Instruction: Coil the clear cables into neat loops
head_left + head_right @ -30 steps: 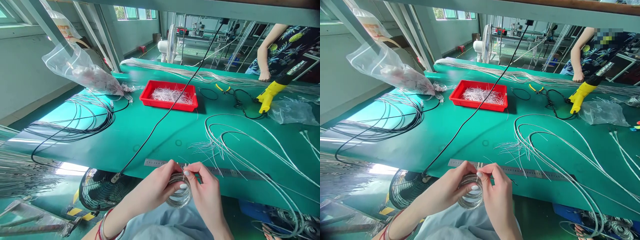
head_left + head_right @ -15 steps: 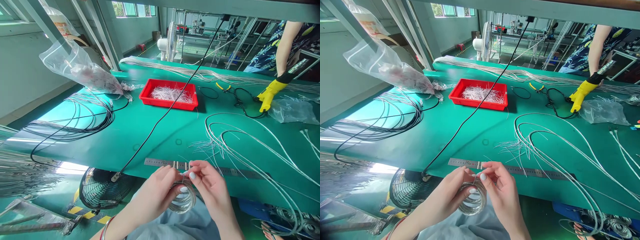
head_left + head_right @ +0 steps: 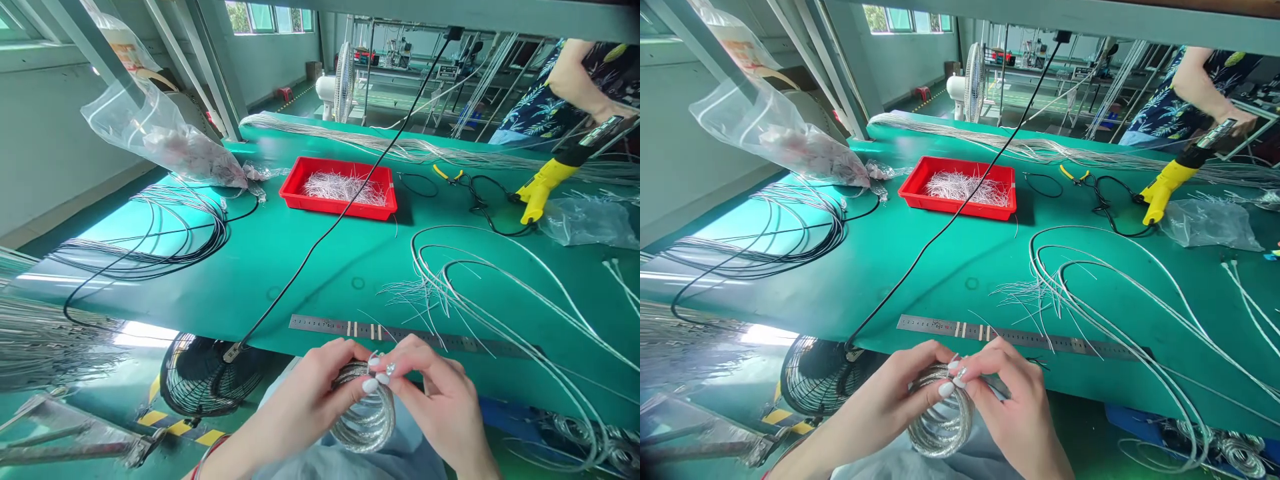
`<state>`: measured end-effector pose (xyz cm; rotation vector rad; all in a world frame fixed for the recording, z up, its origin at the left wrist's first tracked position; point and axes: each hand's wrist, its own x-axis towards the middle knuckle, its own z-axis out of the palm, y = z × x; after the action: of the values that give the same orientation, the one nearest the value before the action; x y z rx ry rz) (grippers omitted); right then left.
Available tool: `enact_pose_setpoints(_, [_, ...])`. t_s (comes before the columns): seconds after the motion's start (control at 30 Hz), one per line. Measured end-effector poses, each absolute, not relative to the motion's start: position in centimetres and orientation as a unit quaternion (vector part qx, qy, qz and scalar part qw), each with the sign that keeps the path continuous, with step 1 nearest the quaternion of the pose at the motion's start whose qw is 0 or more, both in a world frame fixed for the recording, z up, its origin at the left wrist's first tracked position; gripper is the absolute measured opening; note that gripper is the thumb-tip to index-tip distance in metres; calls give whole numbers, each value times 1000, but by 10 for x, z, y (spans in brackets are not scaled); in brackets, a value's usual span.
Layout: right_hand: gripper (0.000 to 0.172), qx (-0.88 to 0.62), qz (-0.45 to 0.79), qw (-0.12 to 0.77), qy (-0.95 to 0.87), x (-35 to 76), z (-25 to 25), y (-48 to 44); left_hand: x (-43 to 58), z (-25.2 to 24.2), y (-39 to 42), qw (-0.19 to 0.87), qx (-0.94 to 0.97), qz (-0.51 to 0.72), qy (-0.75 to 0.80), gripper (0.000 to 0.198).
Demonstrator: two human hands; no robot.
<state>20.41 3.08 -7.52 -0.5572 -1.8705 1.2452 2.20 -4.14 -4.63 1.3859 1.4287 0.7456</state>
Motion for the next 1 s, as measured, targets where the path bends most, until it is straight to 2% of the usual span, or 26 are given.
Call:
enact_pose_setpoints(0.17, [16, -197, 374, 364, -830, 209, -63, 43, 21, -45, -41, 452, 609, 295, 581, 20])
enact_pose_setpoints(0.23, [13, -184, 298, 358, -865, 211, -61, 47, 21, -45, -41, 441, 632, 291, 567, 17])
enact_pose_setpoints(0.33, [17, -146, 163, 355, -909, 213, -58, 52, 20, -45, -40, 419, 673, 278, 542, 17])
enact_pose_setpoints(0.43, [16, -107, 88, 333, -933, 216, -55, 56, 16, -47, -39, 396, 716, 271, 508, 21])
enact_pose_setpoints(0.53, [20, -77, 81, 299, -948, 217, -54, 55, 13, -49, -39, 374, 750, 267, 476, 22])
enact_pose_setpoints(0.67, [13, -75, 110, 299, -945, 214, -62, 48, 12, -50, -40, 351, 752, 253, 497, 21])
enact_pose_setpoints(0.87, [13, -164, 187, 355, -901, 207, -76, 34, 16, -55, -39, 223, 802, 220, 508, 24])
enact_pose_setpoints(1.0, [15, -215, 200, 408, -865, 205, -80, 25, 16, -57, -38, 249, 790, 226, 513, 25])
